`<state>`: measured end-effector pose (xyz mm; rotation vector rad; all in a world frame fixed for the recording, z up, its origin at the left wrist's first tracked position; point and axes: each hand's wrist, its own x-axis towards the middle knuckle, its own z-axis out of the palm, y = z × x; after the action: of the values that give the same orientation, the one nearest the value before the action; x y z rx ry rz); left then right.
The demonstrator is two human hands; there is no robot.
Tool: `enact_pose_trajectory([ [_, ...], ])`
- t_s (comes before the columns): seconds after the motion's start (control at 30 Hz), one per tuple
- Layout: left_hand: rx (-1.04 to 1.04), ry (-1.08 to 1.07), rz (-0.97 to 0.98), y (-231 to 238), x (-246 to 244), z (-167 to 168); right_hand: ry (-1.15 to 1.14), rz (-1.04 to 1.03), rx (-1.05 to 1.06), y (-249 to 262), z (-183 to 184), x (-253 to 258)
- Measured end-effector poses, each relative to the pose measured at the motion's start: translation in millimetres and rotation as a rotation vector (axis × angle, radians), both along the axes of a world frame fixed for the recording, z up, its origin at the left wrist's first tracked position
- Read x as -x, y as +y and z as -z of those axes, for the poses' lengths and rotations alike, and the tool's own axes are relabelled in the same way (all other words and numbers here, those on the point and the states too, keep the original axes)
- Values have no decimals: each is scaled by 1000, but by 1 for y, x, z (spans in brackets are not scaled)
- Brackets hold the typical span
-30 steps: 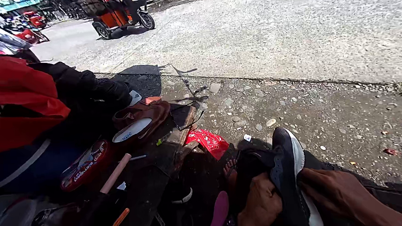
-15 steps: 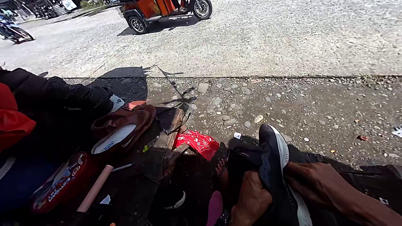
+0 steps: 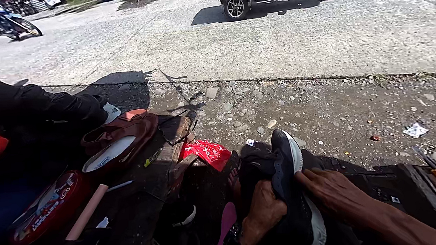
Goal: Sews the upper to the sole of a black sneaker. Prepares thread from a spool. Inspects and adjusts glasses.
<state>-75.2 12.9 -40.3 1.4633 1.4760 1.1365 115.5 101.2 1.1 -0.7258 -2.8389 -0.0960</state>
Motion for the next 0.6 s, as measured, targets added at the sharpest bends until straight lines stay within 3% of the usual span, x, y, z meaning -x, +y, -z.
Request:
enact_pose_trajectory([
  [0.1,19,-29,7,1,3,-1,-30,-46,-3,5,-6,0],
  [0.27,39,-100,-21,-1,0,-7,-84,82,175,0,-27,-2],
  [0.5,-131,45,-45,0,4,7,54,279,224,-7,-20,-34],
  [0.6,-139,85,-51,1,3,9,186,303,521,-9,-7,-38],
])
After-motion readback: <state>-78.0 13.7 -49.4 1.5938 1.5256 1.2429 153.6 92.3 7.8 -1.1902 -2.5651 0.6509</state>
